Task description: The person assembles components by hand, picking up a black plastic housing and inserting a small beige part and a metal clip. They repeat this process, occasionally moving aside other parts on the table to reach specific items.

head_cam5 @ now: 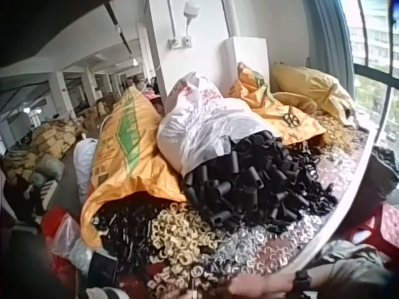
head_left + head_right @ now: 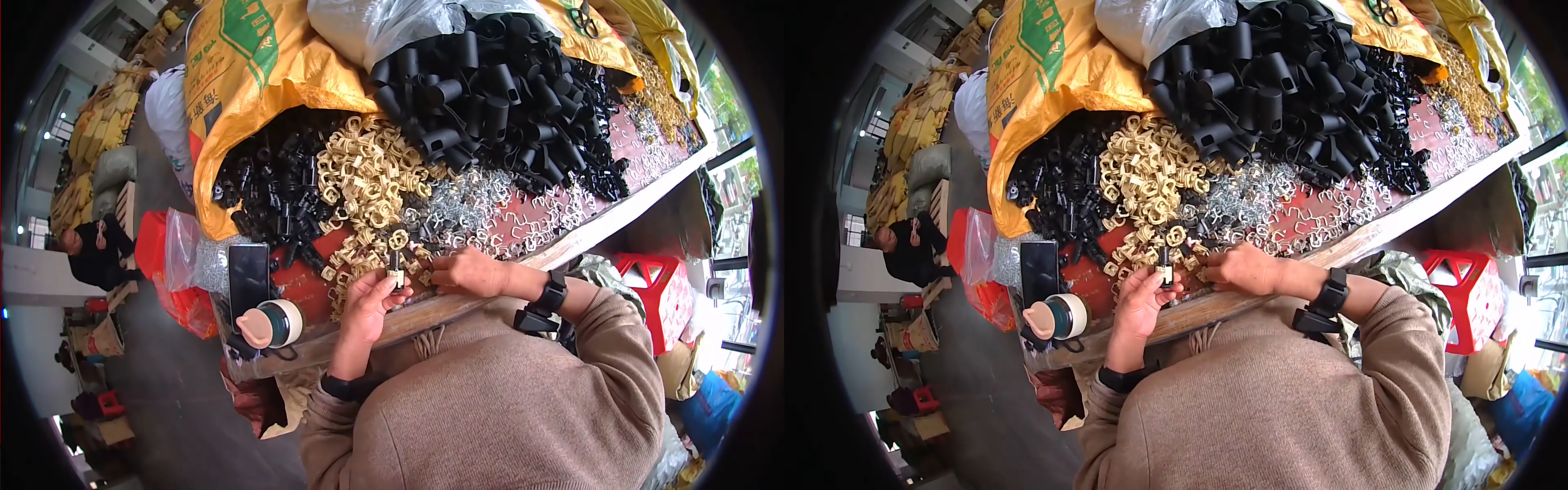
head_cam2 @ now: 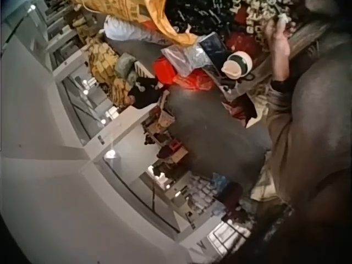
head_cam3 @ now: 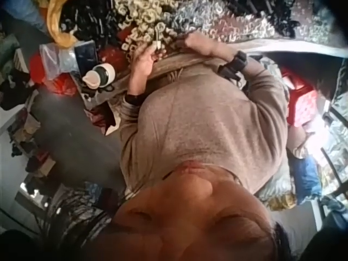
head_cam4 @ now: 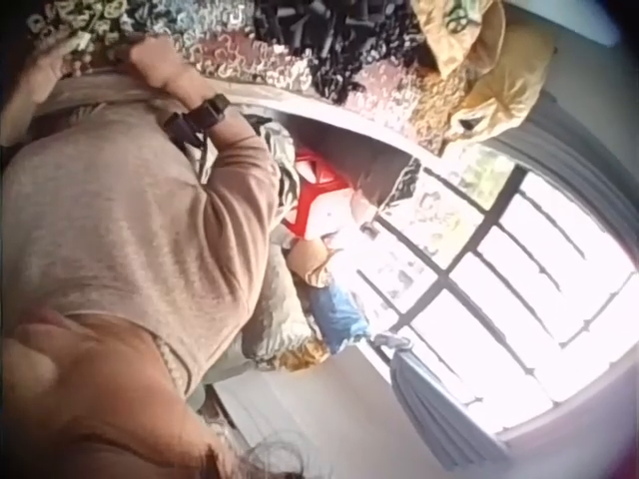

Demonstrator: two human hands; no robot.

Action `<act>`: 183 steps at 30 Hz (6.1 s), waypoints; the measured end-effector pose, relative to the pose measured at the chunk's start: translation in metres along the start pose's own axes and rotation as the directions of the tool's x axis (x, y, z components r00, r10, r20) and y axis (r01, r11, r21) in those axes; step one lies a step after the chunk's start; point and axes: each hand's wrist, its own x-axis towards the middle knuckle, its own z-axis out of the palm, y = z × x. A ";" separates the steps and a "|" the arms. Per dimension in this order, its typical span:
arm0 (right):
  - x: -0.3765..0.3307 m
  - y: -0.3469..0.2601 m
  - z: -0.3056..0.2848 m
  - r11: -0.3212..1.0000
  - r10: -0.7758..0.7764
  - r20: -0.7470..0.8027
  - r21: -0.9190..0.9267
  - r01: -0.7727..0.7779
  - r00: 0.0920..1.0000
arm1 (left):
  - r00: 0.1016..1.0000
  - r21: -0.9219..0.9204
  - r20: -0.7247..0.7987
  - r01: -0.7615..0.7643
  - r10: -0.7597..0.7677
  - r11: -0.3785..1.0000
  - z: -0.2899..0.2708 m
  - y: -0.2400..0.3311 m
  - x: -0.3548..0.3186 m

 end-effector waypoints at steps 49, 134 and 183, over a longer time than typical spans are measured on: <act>0.049 0.074 -0.104 0.660 -0.126 -0.630 -0.630 -0.409 0.766 | 0.984 0.016 0.069 -0.166 0.164 0.986 0.033 0.011 0.072; -0.005 -0.018 -0.034 0.993 -0.075 -0.469 0.044 0.108 0.880 | 0.996 0.251 0.087 -0.011 -0.011 0.968 0.047 0.024 0.013; -0.167 -0.018 -0.061 0.595 0.752 -0.486 0.208 -0.776 0.446 | 0.653 0.984 0.099 0.049 0.751 -0.172 -0.020 0.037 0.039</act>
